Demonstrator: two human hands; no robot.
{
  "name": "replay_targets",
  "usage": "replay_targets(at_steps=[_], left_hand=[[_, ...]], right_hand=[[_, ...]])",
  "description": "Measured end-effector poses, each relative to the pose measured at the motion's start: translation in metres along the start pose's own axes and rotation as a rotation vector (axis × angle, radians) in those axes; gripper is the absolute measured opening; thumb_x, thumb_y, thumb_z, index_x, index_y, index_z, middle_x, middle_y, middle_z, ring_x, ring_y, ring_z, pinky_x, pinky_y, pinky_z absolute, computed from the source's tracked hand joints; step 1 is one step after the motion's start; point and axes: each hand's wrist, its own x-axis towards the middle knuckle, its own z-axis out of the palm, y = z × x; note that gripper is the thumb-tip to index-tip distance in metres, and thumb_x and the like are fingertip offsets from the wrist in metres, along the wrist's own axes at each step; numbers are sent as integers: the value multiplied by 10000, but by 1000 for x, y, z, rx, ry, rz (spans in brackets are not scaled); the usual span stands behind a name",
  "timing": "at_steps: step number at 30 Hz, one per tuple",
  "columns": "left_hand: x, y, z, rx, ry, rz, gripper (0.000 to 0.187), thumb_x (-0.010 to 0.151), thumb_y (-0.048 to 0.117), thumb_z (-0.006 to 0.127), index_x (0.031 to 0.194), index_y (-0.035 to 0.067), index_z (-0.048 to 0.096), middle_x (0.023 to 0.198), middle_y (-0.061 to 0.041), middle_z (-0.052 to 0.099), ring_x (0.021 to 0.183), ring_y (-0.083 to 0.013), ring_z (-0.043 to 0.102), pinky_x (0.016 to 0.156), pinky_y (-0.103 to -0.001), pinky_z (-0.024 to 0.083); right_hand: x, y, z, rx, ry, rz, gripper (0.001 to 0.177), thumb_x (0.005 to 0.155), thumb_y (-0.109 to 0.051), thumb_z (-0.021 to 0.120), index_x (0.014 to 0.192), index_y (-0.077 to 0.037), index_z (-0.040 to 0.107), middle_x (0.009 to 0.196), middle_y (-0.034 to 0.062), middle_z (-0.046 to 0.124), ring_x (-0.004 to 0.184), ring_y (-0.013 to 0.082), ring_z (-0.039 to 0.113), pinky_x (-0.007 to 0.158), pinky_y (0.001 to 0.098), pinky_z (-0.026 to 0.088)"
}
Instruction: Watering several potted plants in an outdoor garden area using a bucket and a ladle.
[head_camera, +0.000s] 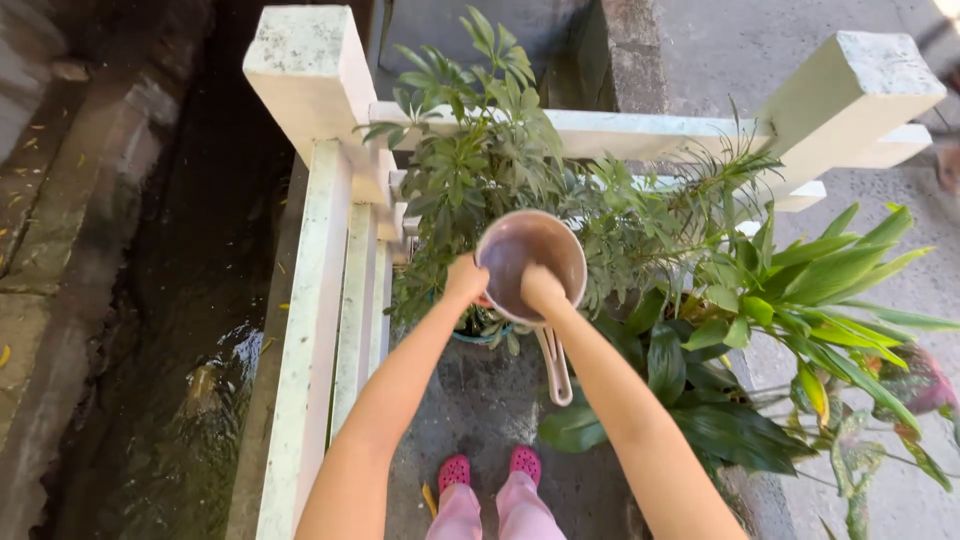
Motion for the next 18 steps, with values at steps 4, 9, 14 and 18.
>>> replay_targets(at_steps=[4,9,14,18], left_hand=[[-7,5,-13,51,75,46,356,873,32,520,1182,-4,693,941,-286,759,688,-382,786,539,-440,610],[12,4,-16,-176,36,-9,452,844,4,501,1284,0,603,1060,-268,696,727,-407,781,578,-461,633],[15,28,-22,-248,-14,-2,433,855,-12,496,1269,-27,622,1073,-267,723,784,-395,771,601,-494,624],[55,11,-3,-447,-114,-130,447,882,-22,488,1327,-22,531,1079,-274,712,801,-419,767,652,-504,632]], right_hand=[[-35,-29,-96,-54,-59,44,185,904,-74,589,1048,-45,703,1036,222,746,935,384,744,821,489,604],[-78,-55,-176,-266,188,-243,236,889,-85,658,1122,-51,638,1255,156,624,1280,332,562,1202,463,429],[-92,-44,-193,171,653,-225,527,854,-93,665,1353,43,565,1386,276,557,1297,435,458,1075,506,406],[-88,-20,-197,833,190,341,512,1020,-370,681,1271,50,532,1140,187,671,1099,311,684,962,428,547]])
